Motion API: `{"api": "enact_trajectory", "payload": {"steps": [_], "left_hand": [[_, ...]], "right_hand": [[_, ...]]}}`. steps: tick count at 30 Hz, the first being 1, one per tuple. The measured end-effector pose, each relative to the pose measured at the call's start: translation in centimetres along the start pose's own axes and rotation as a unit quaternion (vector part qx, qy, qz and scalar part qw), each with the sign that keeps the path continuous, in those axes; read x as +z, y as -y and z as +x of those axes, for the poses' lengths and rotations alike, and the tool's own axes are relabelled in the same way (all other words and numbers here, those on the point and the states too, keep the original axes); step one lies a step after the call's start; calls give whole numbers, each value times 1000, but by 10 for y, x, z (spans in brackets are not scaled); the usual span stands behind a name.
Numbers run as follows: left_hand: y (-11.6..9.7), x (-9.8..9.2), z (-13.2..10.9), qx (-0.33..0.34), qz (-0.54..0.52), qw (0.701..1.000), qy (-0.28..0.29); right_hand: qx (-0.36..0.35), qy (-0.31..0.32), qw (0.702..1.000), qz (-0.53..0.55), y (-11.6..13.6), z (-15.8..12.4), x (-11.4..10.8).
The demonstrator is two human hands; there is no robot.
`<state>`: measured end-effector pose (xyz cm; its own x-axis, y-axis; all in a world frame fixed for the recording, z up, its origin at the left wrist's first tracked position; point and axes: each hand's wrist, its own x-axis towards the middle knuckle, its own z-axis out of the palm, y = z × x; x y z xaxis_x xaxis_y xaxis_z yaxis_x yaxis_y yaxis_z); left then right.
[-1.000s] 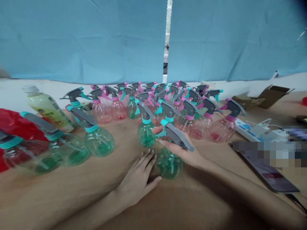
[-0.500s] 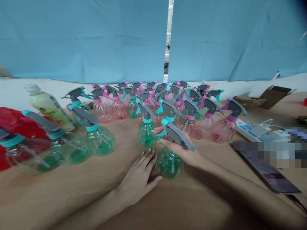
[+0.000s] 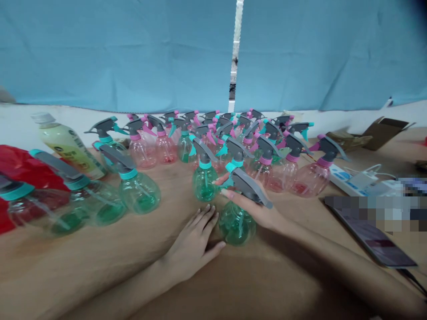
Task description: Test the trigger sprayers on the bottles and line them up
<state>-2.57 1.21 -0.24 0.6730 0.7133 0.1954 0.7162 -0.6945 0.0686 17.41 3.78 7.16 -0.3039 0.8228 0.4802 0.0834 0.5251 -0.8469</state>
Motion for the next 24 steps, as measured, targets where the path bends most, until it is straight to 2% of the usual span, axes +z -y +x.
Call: {"api": "enact_trajectory", "payload": {"steps": [9, 15, 24], "left_hand": [[0, -2, 2, 3, 0, 1000, 5], [0, -3, 2, 0, 10, 1000, 12], [0, -5, 2, 3, -3, 1000, 4]], "right_hand": [[5, -14, 999, -35, 7, 5, 1], [-13, -28, 999, -31, 2, 5, 1], [-5, -25, 998, -60, 3, 3, 0]]}}
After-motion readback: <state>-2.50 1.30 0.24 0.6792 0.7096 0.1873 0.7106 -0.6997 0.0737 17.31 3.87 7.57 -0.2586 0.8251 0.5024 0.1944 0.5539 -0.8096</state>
